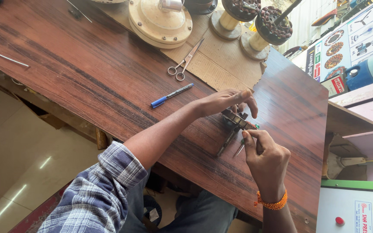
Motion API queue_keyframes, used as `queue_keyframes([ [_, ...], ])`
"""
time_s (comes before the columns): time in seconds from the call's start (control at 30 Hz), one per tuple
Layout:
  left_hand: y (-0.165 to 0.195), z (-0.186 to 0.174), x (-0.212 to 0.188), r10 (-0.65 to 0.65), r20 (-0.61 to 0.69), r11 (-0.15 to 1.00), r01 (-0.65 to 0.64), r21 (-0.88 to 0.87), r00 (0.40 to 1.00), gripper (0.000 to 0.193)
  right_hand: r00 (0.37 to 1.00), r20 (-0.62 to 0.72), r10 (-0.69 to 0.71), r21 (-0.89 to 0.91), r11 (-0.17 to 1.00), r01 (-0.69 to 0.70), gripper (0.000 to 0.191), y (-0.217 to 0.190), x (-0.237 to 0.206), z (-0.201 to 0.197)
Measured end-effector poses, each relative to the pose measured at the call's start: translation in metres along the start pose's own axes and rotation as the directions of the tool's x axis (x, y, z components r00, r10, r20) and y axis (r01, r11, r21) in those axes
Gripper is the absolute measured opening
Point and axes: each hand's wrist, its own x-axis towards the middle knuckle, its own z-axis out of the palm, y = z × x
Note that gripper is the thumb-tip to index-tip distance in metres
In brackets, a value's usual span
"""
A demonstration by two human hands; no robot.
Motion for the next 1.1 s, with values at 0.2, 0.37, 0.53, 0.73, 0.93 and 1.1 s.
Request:
queue_keyframes([
  [0.2,-0.008,0.001,0.002,-0.004,0.026,0.997,0.006,-0.077,1.000,0.088,1.000,0.023,-0.021,-0.005,1.000,0.021,0.010,0.001,-0.001,0.002],
  [0.37,-0.011,0.003,0.001,-0.022,-0.022,0.998,0.020,-0.061,1.000,0.089,0.998,0.051,-0.029,-0.034,0.999,0.031,0.010,0.002,0.000,0.001],
  [0.53,-0.010,0.003,0.001,-0.020,-0.053,0.999,0.018,-0.036,0.998,0.090,0.997,0.073,-0.030,-0.061,0.998,0.034,0.010,0.001,0.000,-0.002],
  [0.73,-0.013,0.005,0.002,-0.038,-0.045,0.999,0.036,-0.025,0.998,0.092,1.000,0.009,0.005,-0.049,0.999,-0.005,0.011,0.005,-0.001,-0.009],
  [0.93,-0.004,-0.006,-0.002,0.021,0.078,0.999,-0.023,0.024,0.997,0.056,0.999,0.029,0.016,0.015,1.000,-0.017,0.011,0.007,-0.001,-0.008],
  [1.1,0.011,-0.012,-0.003,-0.042,0.130,0.998,0.036,0.051,0.991,0.034,0.998,0.052,0.040,0.056,0.998,-0.042,0.011,0.005,0.001,-0.007],
])
